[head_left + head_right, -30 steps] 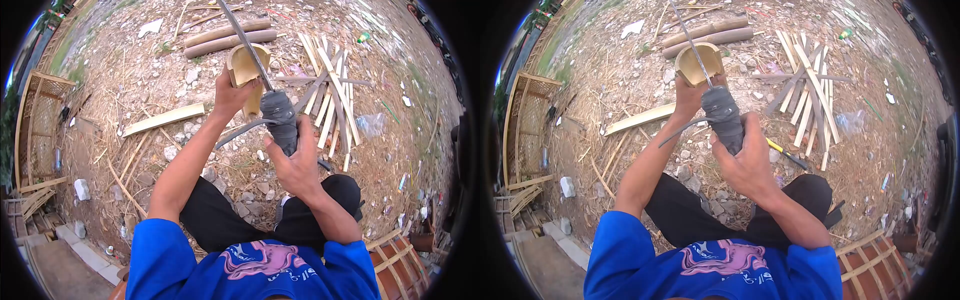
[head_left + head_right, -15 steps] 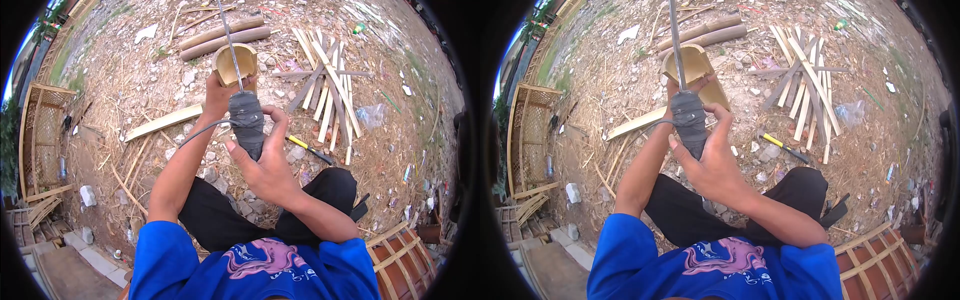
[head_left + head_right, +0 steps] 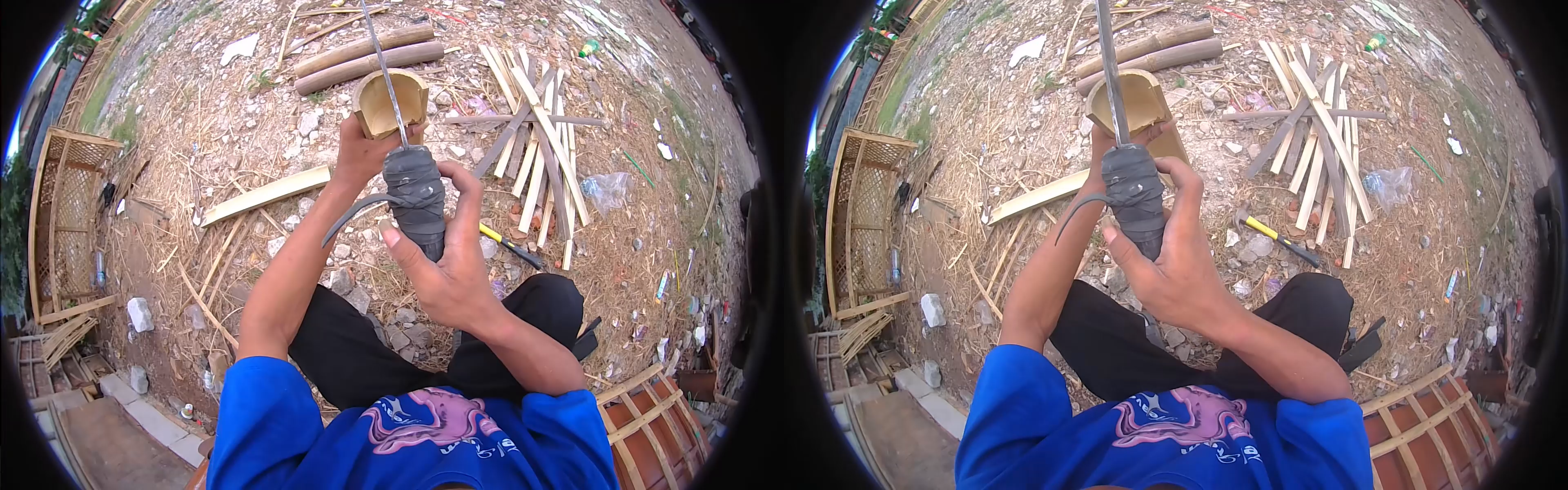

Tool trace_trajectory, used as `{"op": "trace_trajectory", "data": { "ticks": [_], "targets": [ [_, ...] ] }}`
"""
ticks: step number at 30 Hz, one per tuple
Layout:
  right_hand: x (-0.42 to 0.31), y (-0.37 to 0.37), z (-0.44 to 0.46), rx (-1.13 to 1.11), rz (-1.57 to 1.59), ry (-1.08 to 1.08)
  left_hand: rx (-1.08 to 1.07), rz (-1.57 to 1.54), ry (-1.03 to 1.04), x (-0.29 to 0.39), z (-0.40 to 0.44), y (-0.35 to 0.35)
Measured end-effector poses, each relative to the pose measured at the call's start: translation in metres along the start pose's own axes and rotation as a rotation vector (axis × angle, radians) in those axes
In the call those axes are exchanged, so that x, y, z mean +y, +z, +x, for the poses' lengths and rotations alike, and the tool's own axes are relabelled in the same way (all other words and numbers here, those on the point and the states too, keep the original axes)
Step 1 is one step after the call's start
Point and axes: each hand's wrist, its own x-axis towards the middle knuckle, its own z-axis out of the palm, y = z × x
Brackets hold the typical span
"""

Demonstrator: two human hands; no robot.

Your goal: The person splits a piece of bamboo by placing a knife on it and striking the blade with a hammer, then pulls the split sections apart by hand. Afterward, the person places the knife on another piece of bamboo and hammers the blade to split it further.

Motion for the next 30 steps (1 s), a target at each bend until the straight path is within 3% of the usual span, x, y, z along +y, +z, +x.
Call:
{"op": "trace_trajectory", "data": {
  "ticks": [3, 6, 12, 15, 17, 21, 23, 26, 29, 30],
  "targets": [
    [-0.006, -0.003, 0.001, -0.027, 0.038, 0.105, 0.022, -0.026, 0.031, -0.008, 0.000, -0.001],
    [-0.001, -0.005, 0.002, -0.031, -0.029, 0.040, 0.011, -0.243, 0.042, -0.012, 0.000, -0.001],
    [-0.009, -0.001, 0.003, -0.005, -0.031, 0.040, -0.041, -0.223, -0.021, -0.013, 0.002, -0.005],
    [-0.012, 0.003, 0.002, 0.012, 0.023, 0.068, -0.137, 0.024, -0.217, 0.001, -0.001, -0.015],
    [-0.012, 0.005, 0.004, 0.012, 0.086, 0.092, -0.135, 0.215, -0.074, 0.013, -0.003, -0.023],
    [-0.013, 0.004, 0.004, 0.007, 0.124, 0.152, -0.148, 0.597, 0.008, 0.046, -0.017, -0.063],
    [-0.012, 0.002, 0.006, 0.003, 0.088, 0.134, -0.095, 0.548, -0.338, 0.097, -0.024, -0.071],
    [-0.010, 0.002, 0.006, -0.003, 0.070, 0.093, -0.141, 0.036, -0.560, 0.144, -0.050, -0.071],
    [-0.004, 0.011, 0.004, 0.001, 0.177, 0.064, -0.112, -0.035, -0.462, 0.160, -0.075, -0.016],
    [-0.003, 0.013, 0.004, 0.002, 0.230, 0.055, -0.038, -0.152, -0.520, 0.159, -0.081, -0.001]
  ]
}}
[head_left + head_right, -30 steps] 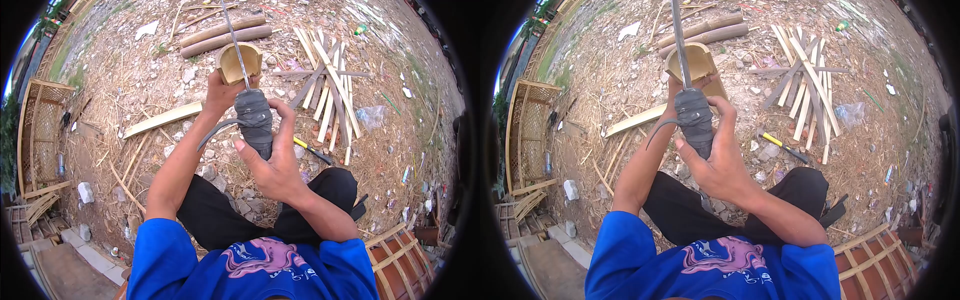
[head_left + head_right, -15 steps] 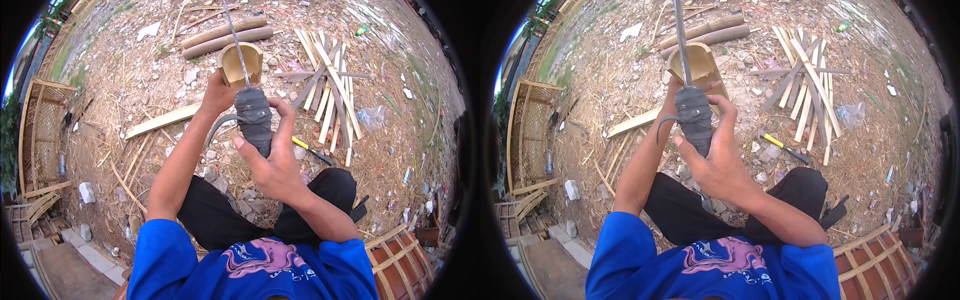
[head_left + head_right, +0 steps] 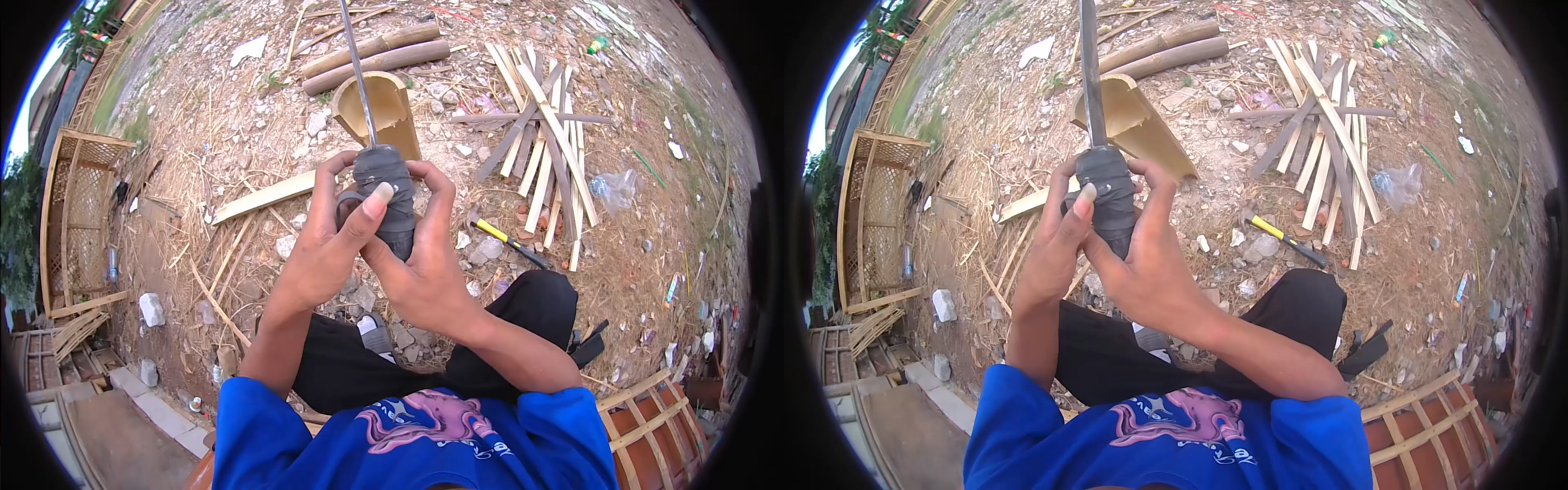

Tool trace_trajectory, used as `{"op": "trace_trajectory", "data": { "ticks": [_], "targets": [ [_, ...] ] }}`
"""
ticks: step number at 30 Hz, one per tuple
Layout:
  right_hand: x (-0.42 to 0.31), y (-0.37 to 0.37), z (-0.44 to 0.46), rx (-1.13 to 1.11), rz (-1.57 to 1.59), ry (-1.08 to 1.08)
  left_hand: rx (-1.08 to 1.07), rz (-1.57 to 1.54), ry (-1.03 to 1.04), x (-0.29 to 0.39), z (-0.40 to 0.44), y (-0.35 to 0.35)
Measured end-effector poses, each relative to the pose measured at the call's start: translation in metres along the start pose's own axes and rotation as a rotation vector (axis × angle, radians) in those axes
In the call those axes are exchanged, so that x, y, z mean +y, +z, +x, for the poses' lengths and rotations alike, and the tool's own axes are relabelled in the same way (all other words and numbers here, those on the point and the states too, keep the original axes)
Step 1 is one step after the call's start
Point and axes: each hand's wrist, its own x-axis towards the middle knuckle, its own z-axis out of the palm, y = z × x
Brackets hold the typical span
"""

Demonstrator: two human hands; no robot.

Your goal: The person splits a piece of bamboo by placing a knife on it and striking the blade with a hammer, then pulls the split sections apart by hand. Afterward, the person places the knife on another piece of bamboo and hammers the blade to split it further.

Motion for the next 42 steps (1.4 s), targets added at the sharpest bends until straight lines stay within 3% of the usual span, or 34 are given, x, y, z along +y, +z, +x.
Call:
{"op": "trace_trajectory", "data": {
  "ticks": [3, 9, 12, 15, 16, 18, 19, 20, 22, 23, 25, 28, 29, 33, 35, 36, 39, 42],
  "targets": [
    [-0.009, -0.001, -0.004, 0.006, -0.188, -0.035, 0.062, -0.305, -0.096, -0.010, -0.002, 0.021],
    [-0.015, -0.008, -0.004, -0.049, -0.013, 0.097, -0.035, -0.381, -0.077, -0.014, 0.003, 0.022],
    [-0.035, -0.038, -0.004, -0.285, -0.349, 0.113, -0.019, -0.369, -0.050, -0.014, 0.002, 0.024],
    [-0.065, -0.095, 0.011, -0.434, -0.964, -0.029, -0.009, -0.377, -0.017, -0.020, 0.003, 0.028],
    [-0.068, -0.118, 0.015, -0.392, -0.957, -0.073, -0.023, -0.388, -0.018, -0.018, 0.001, 0.029],
    [-0.066, -0.160, 0.028, -0.261, -0.791, 0.097, -0.025, -0.409, -0.023, -0.015, -0.005, 0.027],
    [-0.048, -0.188, 0.032, -0.188, -0.647, 0.117, -0.015, -0.426, -0.019, -0.014, -0.006, 0.025],
    [-0.022, -0.221, 0.037, -0.143, -0.729, 0.121, -0.004, -0.443, -0.014, -0.014, -0.008, 0.024],
    [0.047, -0.274, 0.026, -0.101, -1.086, 0.404, 0.016, -0.428, 0.021, -0.019, -0.005, 0.022],
    [0.092, -0.301, 0.009, -0.206, -1.374, 0.510, 0.024, -0.423, 0.044, -0.021, -0.003, 0.023],
    [0.182, -0.330, -0.040, -0.342, -1.400, 0.360, 0.044, -0.432, 0.036, -0.022, -0.002, 0.024],
    [0.221, -0.301, -0.076, -0.288, -1.521, 0.625, 0.062, -0.340, -0.001, -0.017, -0.003, 0.027],
    [0.255, -0.317, -0.090, -0.218, -1.512, 0.444, 0.057, -0.377, 0.028, -0.017, -0.004, 0.030],
    [0.269, -0.312, -0.098, -0.076, -1.753, 0.447, 0.076, -0.417, 0.031, -0.019, -0.003, 0.030],
    [0.279, -0.321, -0.098, -0.143, -1.791, 0.433, 0.081, -0.419, 0.036, -0.018, 0.000, 0.027],
    [0.274, -0.319, -0.098, -0.085, -1.718, 0.270, 0.081, -0.441, 0.042, -0.018, 0.002, 0.026],
    [0.236, -0.307, -0.075, -0.153, -1.560, 0.651, 0.111, -0.433, 0.020, -0.015, 0.002, 0.029],
    [0.194, -0.310, -0.054, -0.117, -1.408, 0.549, 0.112, -0.447, 0.027, -0.016, 0.002, 0.032]
  ]
}}
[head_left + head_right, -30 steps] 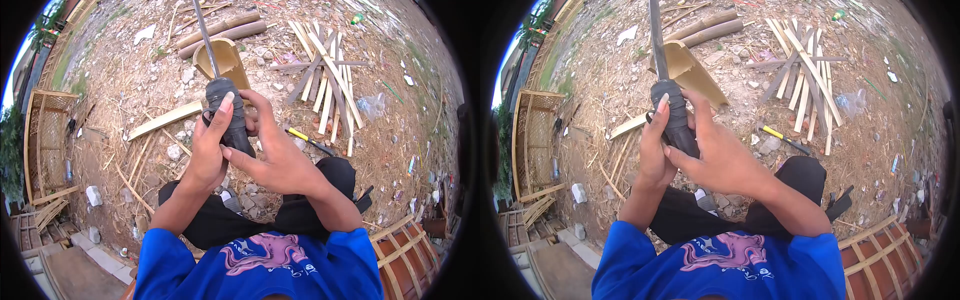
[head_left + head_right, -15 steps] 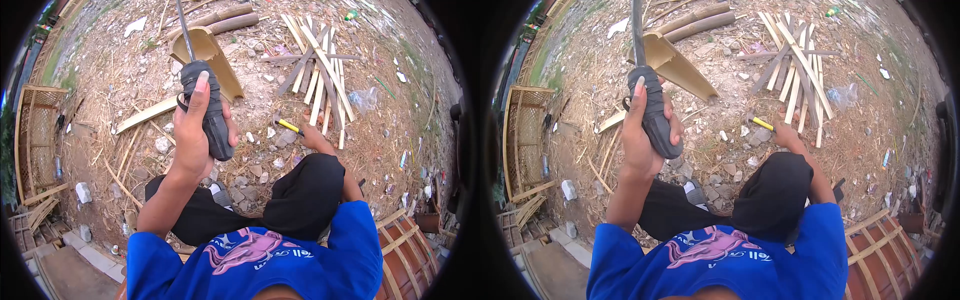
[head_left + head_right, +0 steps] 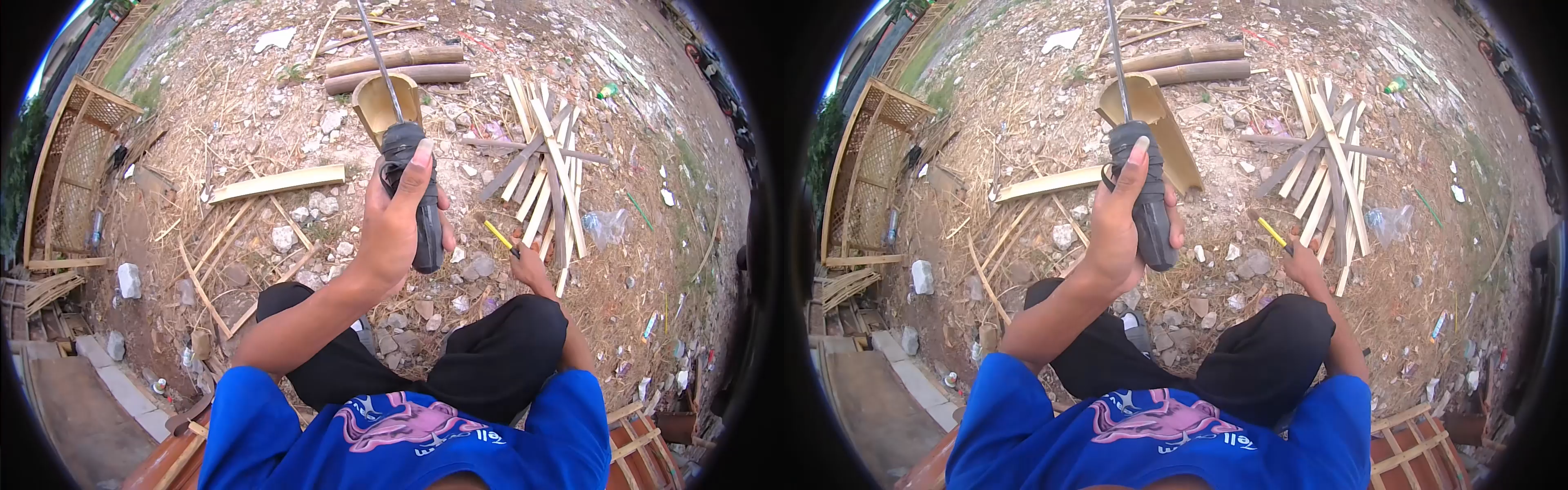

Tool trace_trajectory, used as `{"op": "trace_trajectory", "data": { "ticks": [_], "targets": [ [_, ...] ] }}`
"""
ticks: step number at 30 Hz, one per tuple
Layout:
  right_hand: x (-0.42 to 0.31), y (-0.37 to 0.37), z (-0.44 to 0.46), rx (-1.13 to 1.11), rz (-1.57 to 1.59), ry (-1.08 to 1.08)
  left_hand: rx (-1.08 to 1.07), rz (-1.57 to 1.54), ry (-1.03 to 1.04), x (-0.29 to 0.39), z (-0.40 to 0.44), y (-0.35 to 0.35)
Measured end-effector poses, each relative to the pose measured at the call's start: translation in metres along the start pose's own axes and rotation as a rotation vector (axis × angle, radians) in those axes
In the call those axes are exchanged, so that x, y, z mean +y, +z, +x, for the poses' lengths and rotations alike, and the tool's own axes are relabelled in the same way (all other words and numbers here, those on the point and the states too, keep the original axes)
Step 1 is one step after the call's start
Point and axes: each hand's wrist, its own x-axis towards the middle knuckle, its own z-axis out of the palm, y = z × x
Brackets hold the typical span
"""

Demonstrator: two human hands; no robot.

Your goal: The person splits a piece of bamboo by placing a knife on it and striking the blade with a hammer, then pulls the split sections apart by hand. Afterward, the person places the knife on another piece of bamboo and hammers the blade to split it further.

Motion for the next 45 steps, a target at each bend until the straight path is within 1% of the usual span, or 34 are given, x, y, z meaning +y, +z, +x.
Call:
{"op": "trace_trajectory", "data": {
  "ticks": [1, 2, 3, 5, 6, 7, 8, 9, 10, 11, 12, 13, 14, 15, 17, 20, 25, 28, 37, 40, 45],
  "targets": [
    [-0.003, -0.021, 0.003, 0.006, 0.067, -0.037, 0.004, -0.004, 0.006, 0.000, 0.000, 0.000],
    [-0.027, -0.051, -0.004, 0.061, 0.264, -0.029, 0.005, -0.010, 0.006, -0.001, 0.000, 0.001],
    [-0.045, -0.080, -0.009, 0.109, 0.311, -0.034, -0.003, -0.017, 0.004, -0.001, 0.001, 0.000],
    [-0.084, -0.131, -0.013, 0.323, 0.316, -0.184, -0.022, -0.032, -0.003, -0.001, 0.002, 0.000],
    [-0.113, -0.161, -0.020, 0.317, 0.414, -0.144, -0.035, -0.039, -0.003, -0.001, 0.002, 0.001],
    [-0.139, -0.180, -0.022, 0.358, 0.518, -0.208, -0.039, -0.041, -0.007, -0.001, 0.002, 0.002],
    [-0.156, -0.189, -0.017, 0.410, 0.566, -0.293, -0.043, -0.045, -0.010, -0.002, 0.001, 0.004],
    [-0.187, -0.205, -0.023, 0.406, 0.557, -0.309, -0.044, -0.049, -0.013, -0.003, 0.000, 0.006],
    [-0.209, -0.206, -0.015, 0.459, 0.734, -0.452, -0.046, -0.044, -0.010, -0.005, 0.000, 0.008],
    [-0.225, -0.208, -0.002, 0.506, 0.725, -0.480, -0.048, -0.038, -0.007, -0.007, -0.001, 0.010],
    [-0.248, -0.216, -0.001, 0.434, 0.758, -0.506, -0.052, -0.029, -0.006, -0.009, -0.001, 0.011],
    [-0.263, -0.217, 0.003, 0.421, 0.810, -0.547, -0.056, -0.025, -0.002, -0.011, -0.001, 0.012],
    [-0.276, -0.217, 0.011, 0.407, 0.857, -0.681, -0.060, -0.021, 0.004, -0.013, -0.001, 0.013],
    [-0.286, -0.212, 0.021, 0.400, 0.923, -0.737, -0.065, -0.017, 0.015, -0.014, 0.000, 0.013],
    [-0.296, -0.211, 0.027, 0.362, 0.788, -0.630, -0.072, -0.017, 0.009, -0.014, -0.001, 0.014],
    [-0.301, -0.180, 0.051, 0.430, 0.856, -0.656, -0.063, -0.006, 0.018, -0.016, -0.003, 0.016],
    [-0.308, -0.176, 0.056, 0.520, 0.867, -0.694, -0.029, 0.008, 0.040, -0.019, 0.000, 0.014],
    [-0.311, -0.178, 0.049, 0.520, 0.822, -0.673, -0.023, 0.009, 0.052, -0.019, -0.002, 0.017],
    [-0.307, -0.172, 0.060, 0.589, 0.808, -0.716, -0.039, 0.012, 0.072, -0.020, -0.002, 0.011],
    [-0.307, -0.172, 0.060, 0.550, 0.785, -0.668, -0.042, 0.019, 0.075, -0.020, -0.005, 0.015],
    [-0.306, -0.175, 0.056, 0.541, 0.785, -0.660, -0.038, 0.033, 0.089, -0.021, -0.005, 0.013]
  ]
}}
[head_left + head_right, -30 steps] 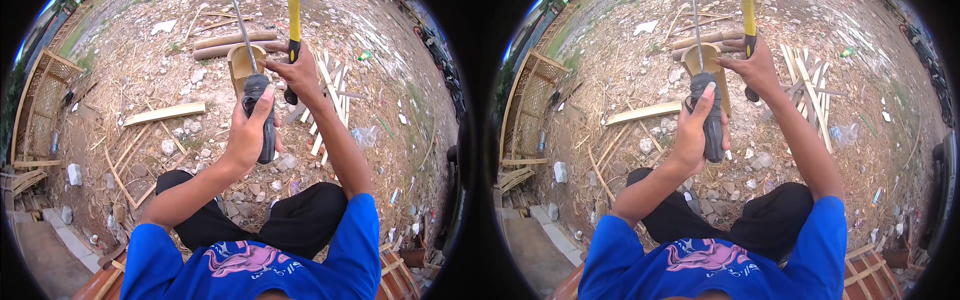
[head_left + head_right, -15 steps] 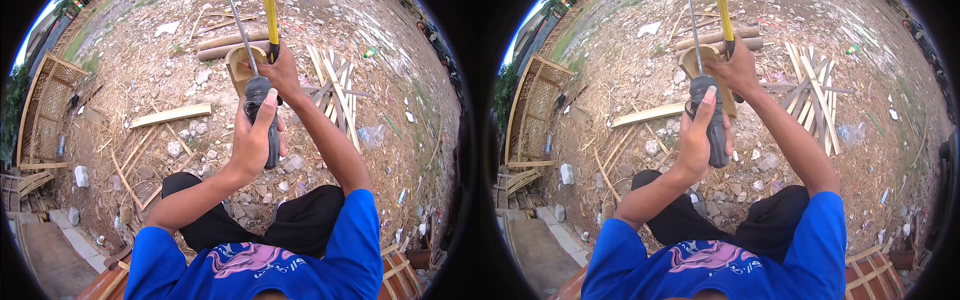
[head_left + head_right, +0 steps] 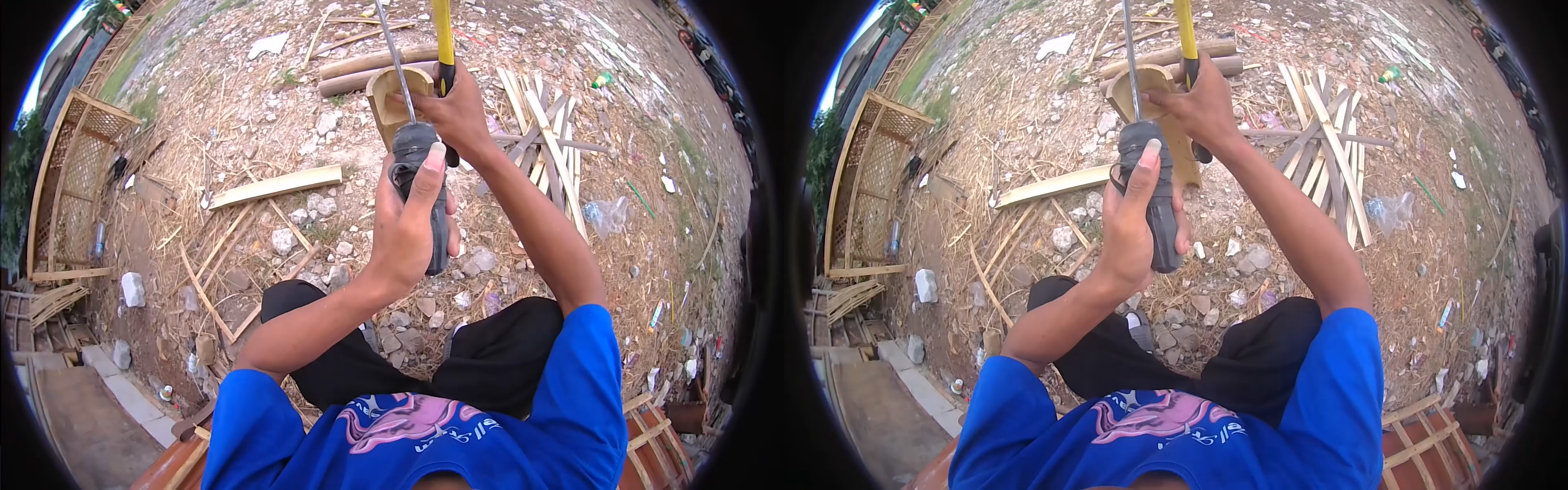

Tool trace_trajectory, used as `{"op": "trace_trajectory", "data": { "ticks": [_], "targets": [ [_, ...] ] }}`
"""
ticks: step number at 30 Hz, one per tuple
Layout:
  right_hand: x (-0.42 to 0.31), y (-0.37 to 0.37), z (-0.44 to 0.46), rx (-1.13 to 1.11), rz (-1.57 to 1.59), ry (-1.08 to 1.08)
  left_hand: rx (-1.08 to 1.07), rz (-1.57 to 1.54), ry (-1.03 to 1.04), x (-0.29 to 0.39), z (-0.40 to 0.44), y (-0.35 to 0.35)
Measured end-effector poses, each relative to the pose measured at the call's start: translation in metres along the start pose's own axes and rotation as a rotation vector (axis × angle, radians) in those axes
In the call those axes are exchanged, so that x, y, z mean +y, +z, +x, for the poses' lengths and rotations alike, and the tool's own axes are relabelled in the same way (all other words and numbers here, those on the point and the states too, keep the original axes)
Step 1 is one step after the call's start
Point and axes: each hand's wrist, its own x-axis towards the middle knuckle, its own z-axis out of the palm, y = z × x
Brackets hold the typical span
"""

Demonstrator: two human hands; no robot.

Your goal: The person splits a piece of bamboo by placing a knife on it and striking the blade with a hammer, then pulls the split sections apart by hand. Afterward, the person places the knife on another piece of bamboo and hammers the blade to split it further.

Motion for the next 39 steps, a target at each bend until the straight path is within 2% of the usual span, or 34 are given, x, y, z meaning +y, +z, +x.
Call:
{"op": "trace_trajectory", "data": {
  "ticks": [10, 13, 19, 22, 25, 26, 28, 31, 34, 39],
  "targets": [
    [0.006, 0.002, 0.002, 0.019, 0.004, -0.004, 0.023, -0.004, -0.028, 0.006, 0.001, 0.001],
    [-0.005, -0.003, -0.001, 0.005, 0.000, 0.059, 0.003, -0.003, -0.041, 0.009, 0.002, 0.000],
    [0.007, -0.003, -0.001, 0.022, 0.047, -0.049, -0.012, 0.019, -0.045, 0.008, 0.003, -0.004],
    [-0.009, -0.026, -0.008, -0.007, 0.081, 0.039, -0.003, 0.031, -0.066, 0.013, 0.002, -0.005],
    [-0.041, -0.068, -0.014, -0.167, 0.433, 0.312, 0.005, 0.042, -0.031, 0.011, 0.004, -0.008],
    [-0.047, -0.082, -0.013, -0.219, 0.372, 0.311, 0.001, 0.039, -0.023, 0.010, 0.005, -0.009],
    [-0.066, -0.102, -0.017, -0.272, 0.047, 0.179, -0.006, 0.014, -0.027, 0.009, 0.008, -0.011],
    [-0.079, -0.119, -0.026, -0.274, -0.328, 0.088, 0.005, 0.002, -0.044, 0.014, 0.006, -0.008],
    [-0.087, -0.128, -0.030, -0.321, -0.453, -0.015, 0.001, 0.008, -0.050, 0.013, 0.004, -0.008],
    [-0.099, -0.131, -0.027, -0.313, -0.485, -0.003, -0.003, 0.018, -0.032, 0.012, 0.003, -0.005]
  ]
}}
